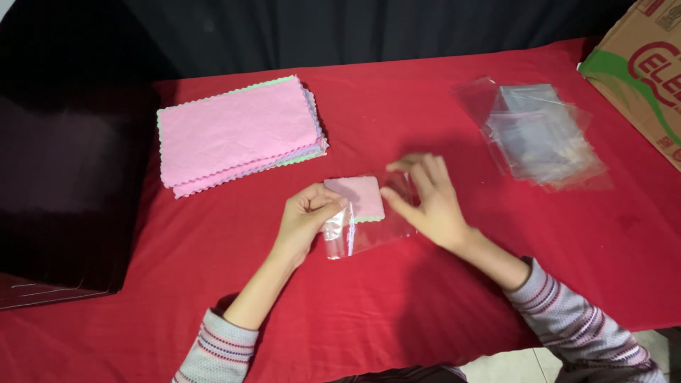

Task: Folding small microfiber cloths and placing them into individual plastic bags for packaging.

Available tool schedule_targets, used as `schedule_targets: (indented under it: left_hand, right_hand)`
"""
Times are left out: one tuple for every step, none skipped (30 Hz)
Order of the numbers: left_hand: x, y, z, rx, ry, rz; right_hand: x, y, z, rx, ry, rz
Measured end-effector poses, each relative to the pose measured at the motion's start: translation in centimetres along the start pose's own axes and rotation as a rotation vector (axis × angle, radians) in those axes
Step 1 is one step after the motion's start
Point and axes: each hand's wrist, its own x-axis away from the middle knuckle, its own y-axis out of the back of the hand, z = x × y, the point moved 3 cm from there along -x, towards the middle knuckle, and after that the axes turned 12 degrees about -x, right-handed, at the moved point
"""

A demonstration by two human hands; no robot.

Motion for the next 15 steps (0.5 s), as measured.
schedule_targets:
  left_hand:
    - [0.7,-0.6,-0.8,0.000,0.000,-0.001]
    - [1.4,-1.2,-1.6,0.033,-0.003,-0.016]
    - [2.1,-1.7,-2.4,0.066,-0.006,-0.031]
    - [2.2,-2.0,-2.0,0.066,-0.005,-0.031]
    - [2.3,-2.2,-1.7,0.067,-0.010,-0.034]
    - [2.4,-2.4,-1.3,0.067,-0.016,-0.038]
    - [2.3,-2.4,-0.8,0.067,-0.016,-0.038]
    - [2.3,-2.6,-0.3,0.064,-0.030,-0.020]
    - [2.2,-2.7,0.2,0.061,-0.043,-0.002]
    - [2.7,-2.9,-0.8,0.062,-0.043,-0.004]
    - [3.2,-3.2,-1.9,0.093,-0.059,0.003]
    - [3.7,-3.4,-2.8,0.124,-0.075,0.011]
    - [3.2,-3.2,-2.1,0.125,-0.076,0.009]
    - [2.8,-2.9,-1.4,0.108,-0.090,0.011]
    - [2.3,-2.6,-0.7,0.090,-0.103,0.013]
  right_hand:
    - [0.4,-0.5,0.4,-0.001,0.001,0.000]
    - [0.9,-1.1,0.7,-0.050,-0.001,0.023]
    - [1.3,-1.7,1.1,-0.098,-0.003,0.046]
    - [1.6,-2.1,1.7,-0.098,-0.004,0.045]
    - [1.8,-2.6,2.2,-0.150,-0.049,0.081]
    - [2.0,-3.1,2.6,-0.203,-0.092,0.116]
    - [2.3,-3.4,2.6,-0.203,-0.092,0.116]
    - [2.6,-3.7,2.4,-0.217,-0.119,0.124]
    - [2.9,-4.0,2.3,-0.231,-0.146,0.132]
    - [2.8,-4.0,2.2,-0.232,-0.145,0.133]
    - [2.8,-4.0,2.2,-0.273,-0.147,0.101]
    - [2.7,-3.9,2.1,-0.313,-0.148,0.069]
    - [2.5,-3.8,2.3,-0.313,-0.147,0.070]
    - [2.3,-3.7,2.5,-0.318,-0.137,0.061]
    - [2.1,-3.5,2.7,-0.323,-0.128,0.052]
